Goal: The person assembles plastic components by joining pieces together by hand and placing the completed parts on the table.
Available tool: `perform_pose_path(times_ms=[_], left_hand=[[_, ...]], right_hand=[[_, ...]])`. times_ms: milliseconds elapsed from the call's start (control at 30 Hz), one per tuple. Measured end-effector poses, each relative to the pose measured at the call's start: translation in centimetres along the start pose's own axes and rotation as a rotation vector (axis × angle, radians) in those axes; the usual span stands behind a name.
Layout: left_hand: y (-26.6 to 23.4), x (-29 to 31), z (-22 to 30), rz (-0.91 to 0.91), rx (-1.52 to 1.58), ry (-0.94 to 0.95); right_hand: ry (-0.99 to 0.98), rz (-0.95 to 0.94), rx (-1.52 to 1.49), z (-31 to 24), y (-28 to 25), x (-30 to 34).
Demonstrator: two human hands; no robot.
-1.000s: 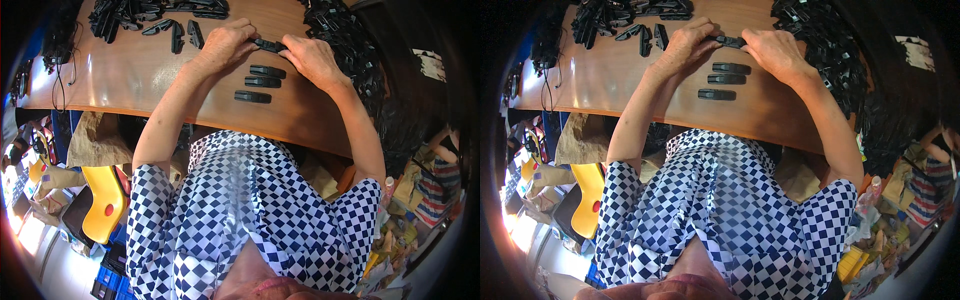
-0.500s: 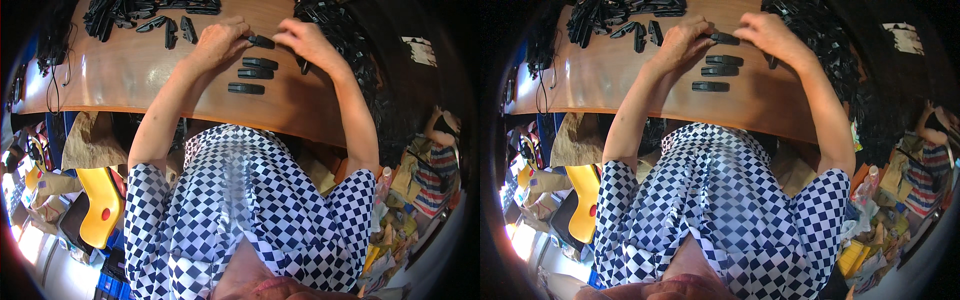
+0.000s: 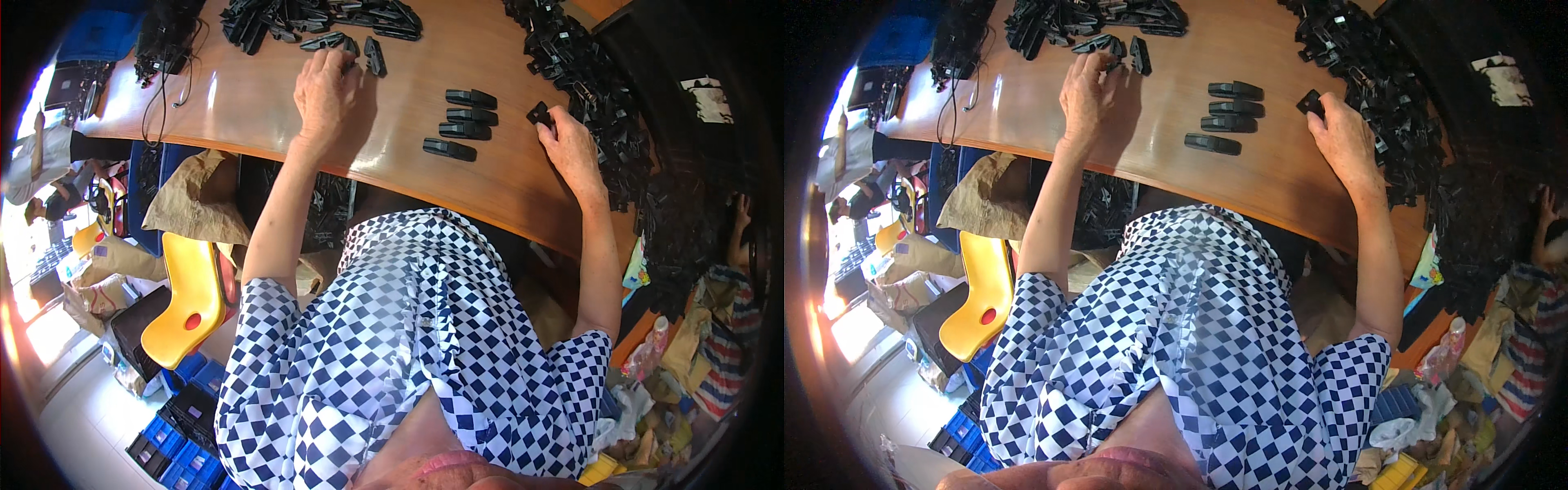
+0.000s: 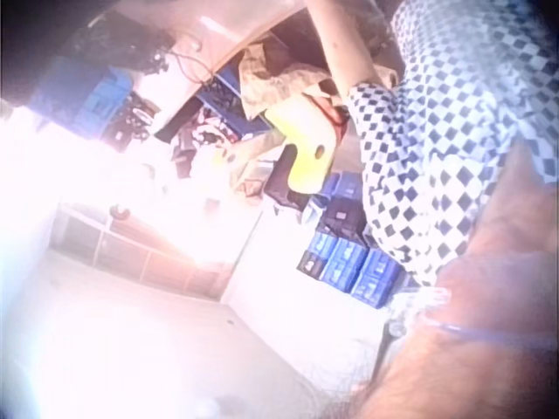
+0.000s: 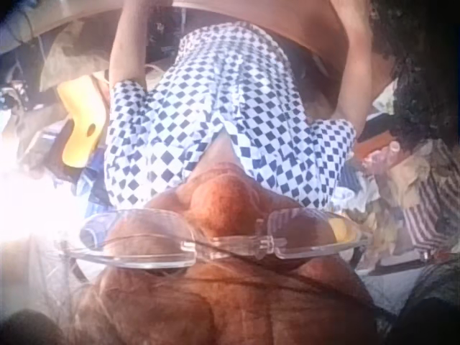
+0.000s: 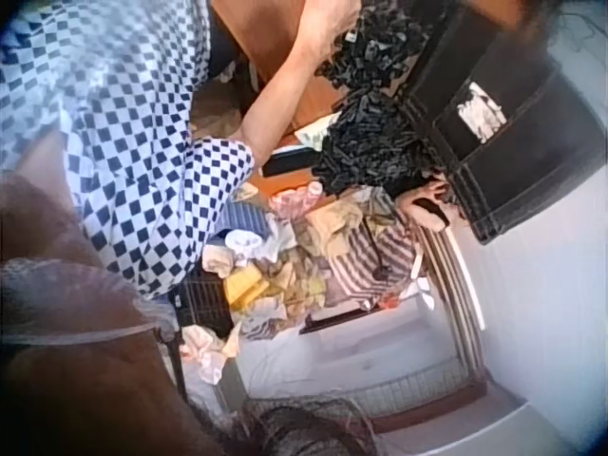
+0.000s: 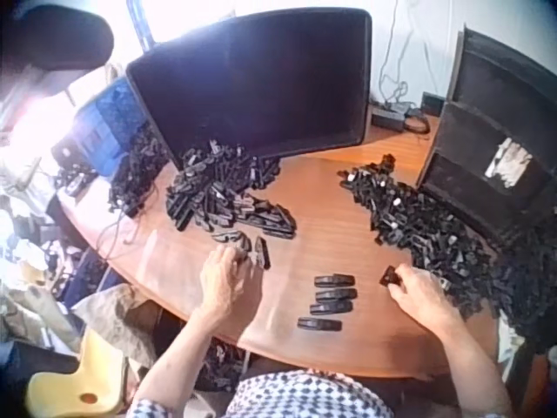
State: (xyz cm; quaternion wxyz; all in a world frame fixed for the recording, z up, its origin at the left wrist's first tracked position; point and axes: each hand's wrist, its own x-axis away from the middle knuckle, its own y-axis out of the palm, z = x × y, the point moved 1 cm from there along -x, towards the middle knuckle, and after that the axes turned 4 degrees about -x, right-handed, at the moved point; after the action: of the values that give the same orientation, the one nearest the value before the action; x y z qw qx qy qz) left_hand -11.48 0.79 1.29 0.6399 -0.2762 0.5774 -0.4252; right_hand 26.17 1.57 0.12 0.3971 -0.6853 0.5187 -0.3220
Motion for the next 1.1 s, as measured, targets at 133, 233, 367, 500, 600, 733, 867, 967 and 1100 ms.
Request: perform_pose_path(times_ms=[133,233,367,500,600,733,867,967,1100], left_hand=[[0.3,-2.2,-1.1,-0.073,-0.009,0.036],[1.4,-3.9,-0.9,-0.163,-0.264,0.325],[2.1,-5.4,-0.9,-0.303,-0.120,0.522],[3.9,-6.0,2.5,-0.464,0.474,0.346],[4.1,-6.2,8.1,-0.675,0.490,0.288],[4.9,-6.0,10.2,-0.712,0.223,0.397],[5.1,-4.9,9.1,-0.288,0.161,0.525],[3.9,-4.1,8.6,-0.278,0.234,0.448],[3.6,-3.6,8.0,-0.304,0.295,0.415]], right_hand=[[-0.062,0.084,0.105,0.2,0.1,0.5],[-0.058,0.127,0.119,0.7,0.1,1.0],[-0.153,0.262,-0.150,1.7,-0.4,0.6],[-0.134,0.198,-0.262,-1.5,-0.6,-0.7],[-0.192,0.196,-0.169,-2.4,-0.1,-2.2],[-0.286,0.192,-0.152,-3.2,-0.3,-3.8],[-0.355,0.155,-0.053,-3.7,-0.3,-4.3],[-0.461,0.162,0.008,-4.1,-0.3,-4.7],[-0.648,0.161,0.098,-4.7,-1.3,-5.4]])
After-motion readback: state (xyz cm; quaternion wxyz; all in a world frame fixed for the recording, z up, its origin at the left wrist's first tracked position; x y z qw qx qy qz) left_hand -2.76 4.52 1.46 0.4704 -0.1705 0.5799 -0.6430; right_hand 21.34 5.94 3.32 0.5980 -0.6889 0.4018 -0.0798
